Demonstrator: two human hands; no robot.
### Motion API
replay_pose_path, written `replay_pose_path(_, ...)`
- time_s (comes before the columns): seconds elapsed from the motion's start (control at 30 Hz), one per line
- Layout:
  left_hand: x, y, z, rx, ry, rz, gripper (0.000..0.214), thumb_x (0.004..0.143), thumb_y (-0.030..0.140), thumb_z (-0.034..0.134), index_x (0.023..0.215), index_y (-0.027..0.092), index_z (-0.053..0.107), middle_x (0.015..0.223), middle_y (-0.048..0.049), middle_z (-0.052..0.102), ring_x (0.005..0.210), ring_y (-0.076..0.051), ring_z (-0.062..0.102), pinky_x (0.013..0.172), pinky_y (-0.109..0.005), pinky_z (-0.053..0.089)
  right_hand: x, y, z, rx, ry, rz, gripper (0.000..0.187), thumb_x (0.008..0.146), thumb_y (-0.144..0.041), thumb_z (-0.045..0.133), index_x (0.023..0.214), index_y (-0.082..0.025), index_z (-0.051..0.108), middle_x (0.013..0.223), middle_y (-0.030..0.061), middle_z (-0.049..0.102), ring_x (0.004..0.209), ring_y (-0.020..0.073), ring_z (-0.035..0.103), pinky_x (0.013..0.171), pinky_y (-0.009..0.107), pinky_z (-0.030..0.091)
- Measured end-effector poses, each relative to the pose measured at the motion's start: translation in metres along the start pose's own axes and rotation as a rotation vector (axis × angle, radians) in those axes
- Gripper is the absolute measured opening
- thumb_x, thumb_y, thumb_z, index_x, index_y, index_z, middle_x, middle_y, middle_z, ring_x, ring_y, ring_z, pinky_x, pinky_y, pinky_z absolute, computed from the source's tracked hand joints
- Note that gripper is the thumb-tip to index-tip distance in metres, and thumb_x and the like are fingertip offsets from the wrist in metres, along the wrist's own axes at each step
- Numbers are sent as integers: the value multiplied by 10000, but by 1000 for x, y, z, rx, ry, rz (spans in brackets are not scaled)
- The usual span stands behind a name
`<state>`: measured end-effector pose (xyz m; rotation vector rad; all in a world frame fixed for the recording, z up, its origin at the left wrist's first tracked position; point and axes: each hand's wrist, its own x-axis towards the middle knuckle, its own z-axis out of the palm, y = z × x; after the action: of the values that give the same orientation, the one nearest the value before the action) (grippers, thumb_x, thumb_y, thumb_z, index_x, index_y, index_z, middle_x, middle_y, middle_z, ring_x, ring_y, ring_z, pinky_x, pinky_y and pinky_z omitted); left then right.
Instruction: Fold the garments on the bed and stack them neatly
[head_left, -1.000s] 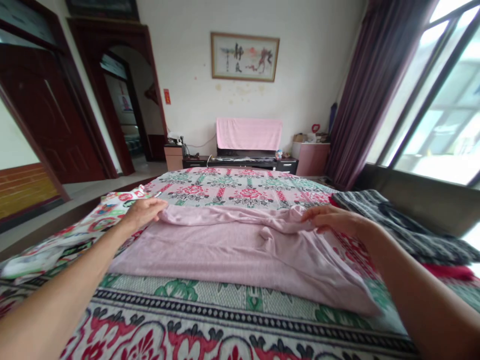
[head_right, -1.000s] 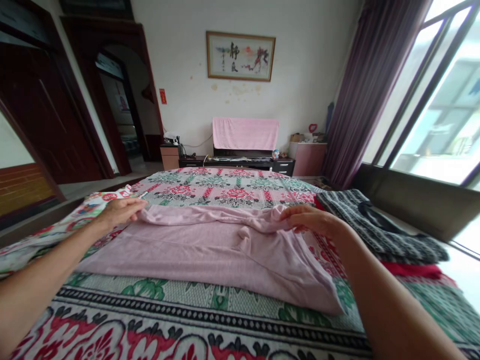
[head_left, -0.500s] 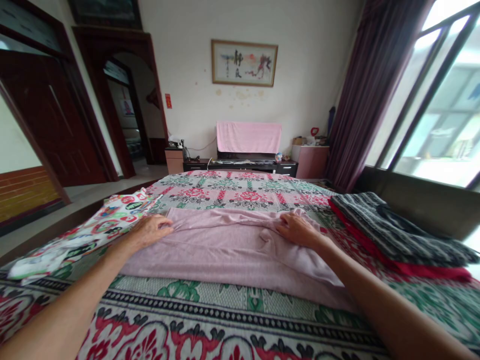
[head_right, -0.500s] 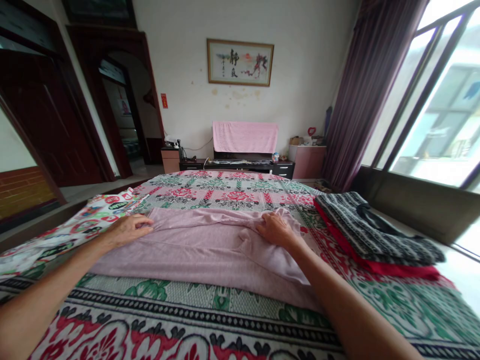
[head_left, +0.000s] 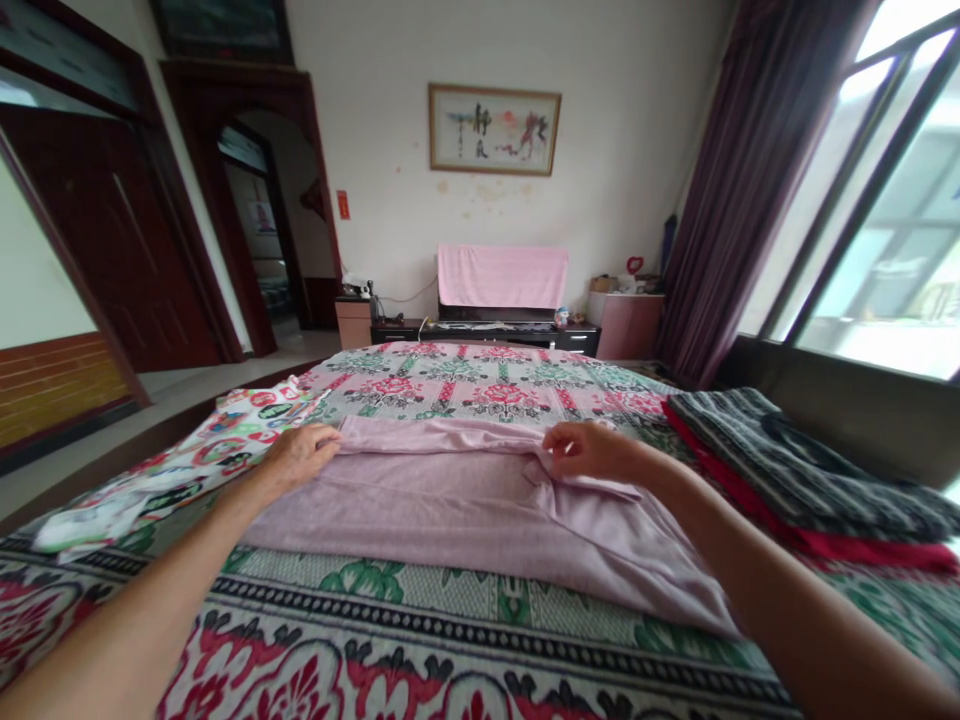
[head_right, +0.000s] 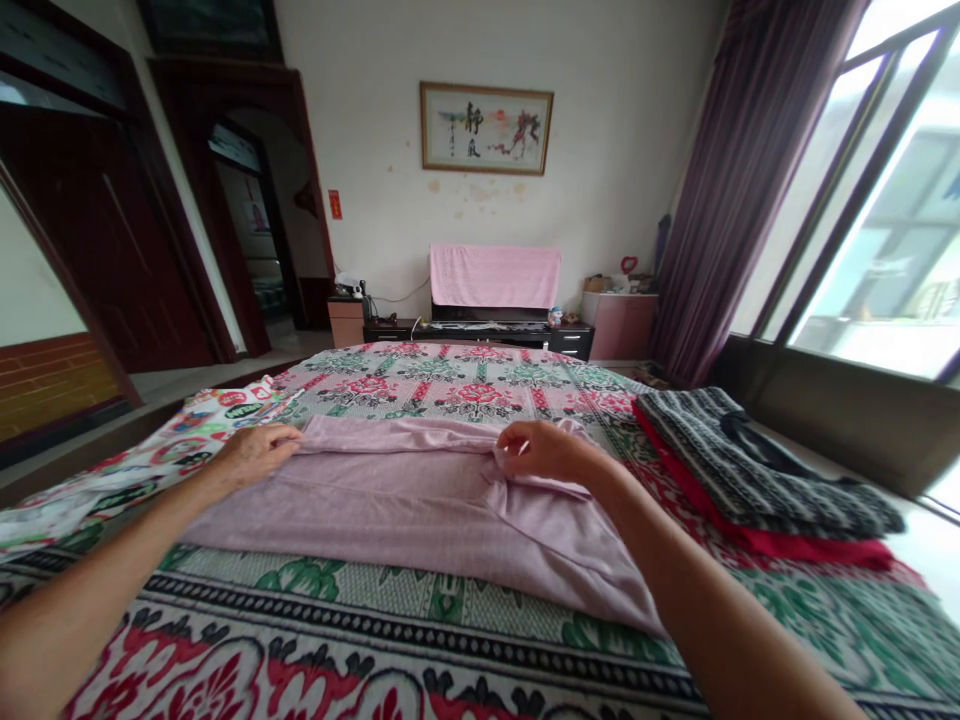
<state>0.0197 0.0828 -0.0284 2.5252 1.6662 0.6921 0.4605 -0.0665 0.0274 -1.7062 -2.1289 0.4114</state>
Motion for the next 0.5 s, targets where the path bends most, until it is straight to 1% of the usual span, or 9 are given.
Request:
replay_pose_path(0.03, 0, 0, -1, -6, -3, 10, 384, 714, 394, 446, 888, 204, 731, 1008, -79, 718, 905, -252, 651, 823, -314, 468, -2, -3, -3, 54, -143, -40, 262, 689, -258, 614, 929, -187, 693, 809, 29, 687, 707, 136, 600, 637, 236, 447)
replay_pose_path(0.07, 0, 1, -1, -10, -8, 23, 378, 711, 380, 448, 886, 204, 733, 1015, -79, 719, 925, -251, 651, 840, -311, 468, -4, -5, -5, 99, -252, -67, 264, 703, -279, 616, 940, -193, 694, 805, 23, 688, 702, 131, 602, 633, 232, 452)
replay_pose_path(0.1, 0, 2, -2, -8, -13, 33, 372, 709, 364, 449, 887, 206, 735, 1020, -78, 720, 944, -247, 651, 858, -305, 465, -5, -5, -7, 133, -308, -73, 265, 722, -300, 609, 949, -195, 693, 792, 19, 687, 688, 127, 602, 622, 230, 454)
replay_pose_path(0.13, -1, 2, -2, 0, -19, 38, 369, 706, 348, 451, 892, 209, 737, 1024, -74, 722, 959, -243, 650, 875, -298, 460, -6, -3, -9, 155, -309, -59, 264, 741, -314, 594, 955, -193, 690, 772, 17, 684, 666, 124, 600, 604, 228, 452)
replay_pose_path(0.23, -1, 5, -3, 27, -46, 35, 378, 693, 302, 458, 927, 218, 742, 1042, -58, 722, 982, -236, 646, 901, -285, 449, -4, 10, -12, 157, -187, 16, 231, 754, -284, 557, 914, -177, 684, 688, 11, 663, 583, 116, 575, 547, 229, 429)
replay_pose_path(0.37, -2, 9, -7, 41, -90, -15, 442, 640, 238, 488, 1007, 227, 734, 1056, -42, 715, 919, -235, 652, 833, -278, 465, -3, 33, -18, 81, -69, 71, 141, 703, -197, 537, 744, -174, 669, 606, 0, 633, 547, 114, 553, 540, 234, 415)
replay_pose_path(0.43, -2, 10, -8, 58, -78, -40, 421, 638, 249, 511, 994, 240, 735, 1008, -34, 719, 860, -228, 649, 790, -274, 466, -4, 38, -19, 29, -13, 91, 133, 688, -178, 531, 697, -175, 664, 611, 2, 637, 562, 117, 557, 550, 236, 416)
replay_pose_path(0.5, -2, 11, -8, 57, -40, -22, 330, 686, 315, 517, 920, 253, 742, 973, -30, 719, 847, -218, 639, 779, -266, 457, -5, 36, -17, -19, 18, 89, 148, 690, -175, 535, 713, -178, 681, 634, 7, 652, 578, 121, 564, 558, 239, 421)
